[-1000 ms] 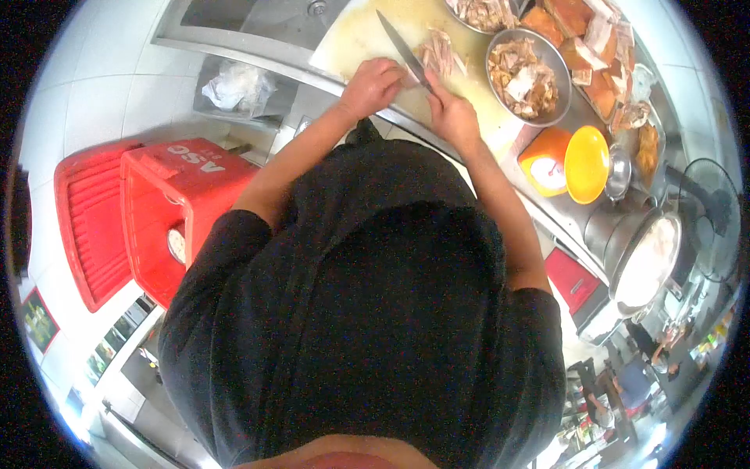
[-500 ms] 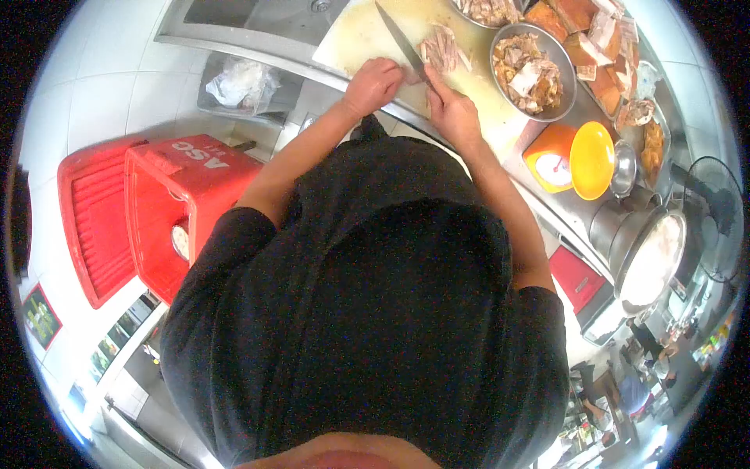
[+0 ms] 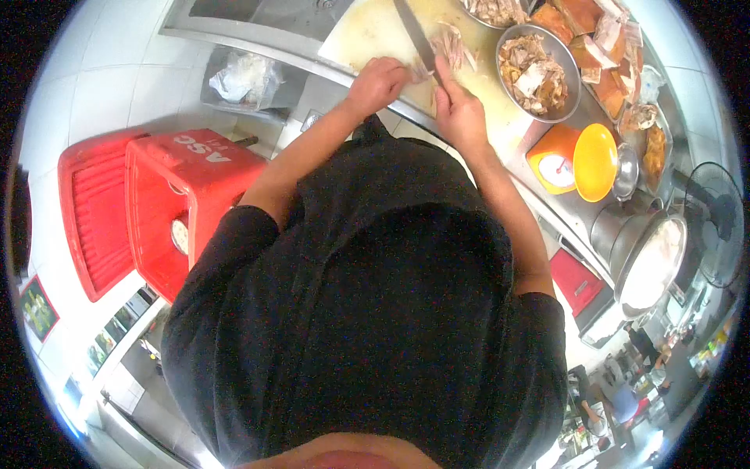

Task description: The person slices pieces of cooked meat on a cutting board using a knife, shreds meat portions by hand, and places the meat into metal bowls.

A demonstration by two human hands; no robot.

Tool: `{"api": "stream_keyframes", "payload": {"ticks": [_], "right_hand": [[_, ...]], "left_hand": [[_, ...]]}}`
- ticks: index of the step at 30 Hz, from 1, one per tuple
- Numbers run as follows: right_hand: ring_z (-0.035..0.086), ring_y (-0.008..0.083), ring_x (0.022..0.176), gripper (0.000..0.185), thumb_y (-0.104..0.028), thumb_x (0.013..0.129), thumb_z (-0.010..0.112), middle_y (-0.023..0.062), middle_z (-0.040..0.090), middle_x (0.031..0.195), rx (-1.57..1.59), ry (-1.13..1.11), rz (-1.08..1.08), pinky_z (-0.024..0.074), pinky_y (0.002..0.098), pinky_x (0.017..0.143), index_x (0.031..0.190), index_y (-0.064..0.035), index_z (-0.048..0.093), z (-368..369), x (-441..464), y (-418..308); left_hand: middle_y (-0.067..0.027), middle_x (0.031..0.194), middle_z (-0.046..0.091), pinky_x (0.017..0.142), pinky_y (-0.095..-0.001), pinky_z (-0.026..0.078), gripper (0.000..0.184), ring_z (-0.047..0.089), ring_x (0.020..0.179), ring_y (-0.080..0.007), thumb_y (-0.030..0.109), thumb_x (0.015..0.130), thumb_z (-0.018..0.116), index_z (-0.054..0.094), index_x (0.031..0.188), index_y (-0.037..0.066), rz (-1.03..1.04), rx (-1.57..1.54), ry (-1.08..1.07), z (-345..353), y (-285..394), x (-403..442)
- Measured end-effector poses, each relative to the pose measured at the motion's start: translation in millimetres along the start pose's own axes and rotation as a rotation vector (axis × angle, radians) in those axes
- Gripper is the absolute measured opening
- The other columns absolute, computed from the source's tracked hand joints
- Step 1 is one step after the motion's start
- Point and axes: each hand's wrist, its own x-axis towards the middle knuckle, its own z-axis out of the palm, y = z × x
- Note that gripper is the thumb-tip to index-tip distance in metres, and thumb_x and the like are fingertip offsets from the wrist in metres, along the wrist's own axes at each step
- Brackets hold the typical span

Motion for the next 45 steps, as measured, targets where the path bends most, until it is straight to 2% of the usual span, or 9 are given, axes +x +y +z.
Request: {"api": "stream_keyframes", "payload": {"ticks": [4,7,10,15,30,35,39,42,45], "right_hand": [[0.074,0.0424,0.098,0.063,-0.008,0.097,0.066,0.0265,0.074,0.113,-0.022,0.025,-0.077,0.0607,0.0462,0.085,0.157,-0.0209,0.052,5.9,-7.5,-0.9],[0.075,0.0417,0.104,0.063,-0.007,0.100,0.066,0.0273,0.074,0.116,-0.219,-0.338,0.258,0.0597,0.0434,0.088,0.159,-0.0199,0.050,20.3,-17.4,14.2],[0.073,0.0449,0.083,0.065,-0.015,0.098,0.065,0.0281,0.073,0.093,-0.109,-0.193,0.092,0.0593,0.0507,0.077,0.159,-0.0299,0.049,24.5,-20.0,28.6],[0.075,0.0416,0.091,0.063,-0.008,0.097,0.068,0.0259,0.072,0.118,-0.005,-0.011,0.035,0.0604,0.0462,0.078,0.157,-0.0195,0.051,5.8,-13.2,-2.1],[0.074,0.0440,0.090,0.064,-0.008,0.097,0.068,0.0252,0.075,0.100,-0.163,-0.291,0.188,0.0597,0.0487,0.081,0.157,-0.0215,0.052,31.1,-23.3,10.8],[0.075,0.0422,0.102,0.060,-0.009,0.098,0.067,0.0270,0.074,0.116,0.035,-0.131,0.149,0.0603,0.0453,0.087,0.156,-0.0209,0.054,34.9,-24.4,33.9],[0.074,0.0165,0.091,0.059,-0.008,0.103,0.064,0.0196,0.079,0.110,0.015,0.031,0.142,0.0571,0.0315,0.085,0.159,-0.0205,0.051,11.3,-14.7,11.3],[0.072,0.0146,0.085,0.058,-0.008,0.103,0.064,0.0190,0.079,0.107,0.060,-0.035,0.205,0.0569,0.0311,0.081,0.159,-0.0207,0.052,-6.2,-17.9,6.9],[0.074,0.0289,0.115,0.059,-0.009,0.101,0.066,0.0187,0.073,0.129,0.041,-0.225,0.158,0.0564,0.0363,0.098,0.156,-0.0260,0.054,-8.2,-38.7,17.4]], "left_hand": [[-0.0075,0.093,0.064,0.085,-0.0451,0.050,0.006,0.065,0.094,-0.0318,0.012,0.085,0.071,0.069,0.090,0.009,-0.005,0.017,-0.011,1.2,-2.4,3.4],[-0.0049,0.093,0.064,0.084,-0.0433,0.049,0.003,0.065,0.095,-0.0279,0.013,0.087,0.068,0.070,0.088,0.012,0.010,0.001,-0.009,1.6,0.4,-2.6],[-0.0077,0.093,0.065,0.083,-0.0456,0.050,0.007,0.065,0.095,-0.0320,0.011,0.084,0.071,0.070,0.090,0.010,0.016,0.016,-0.017,4.1,-1.1,-9.8],[-0.0059,0.096,0.067,0.085,-0.0435,0.049,0.006,0.066,0.096,-0.0294,0.011,0.083,0.072,0.072,0.089,0.010,-0.016,0.014,0.003,-0.9,-1.3,-10.7],[-0.0047,0.095,0.067,0.084,-0.0428,0.048,0.007,0.066,0.094,-0.0279,0.010,0.082,0.074,0.073,0.089,0.011,-0.030,0.067,0.064,-6.7,6.6,-22.8],[-0.0036,0.094,0.067,0.084,-0.0434,0.047,0.011,0.066,0.094,-0.0275,0.010,0.082,0.073,0.075,0.092,0.012,-0.031,0.044,0.054,-1.0,7.8,-24.5],[-0.0039,0.095,0.069,0.085,-0.0437,0.048,0.010,0.066,0.094,-0.0280,0.010,0.083,0.074,0.076,0.093,0.012,0.006,0.023,0.074,-1.2,8.1,-13.4],[-0.0025,0.093,0.069,0.087,-0.0426,0.047,0.010,0.066,0.094,-0.0263,0.009,0.081,0.075,0.075,0.091,0.014,-0.040,0.002,0.126,-2.3,9.0,-7.5],[-0.0034,0.094,0.070,0.087,-0.0434,0.047,0.011,0.066,0.094,-0.0272,0.008,0.081,0.075,0.075,0.091,0.013,-0.107,0.008,0.210,-11.9,2.4,-17.2]]}}
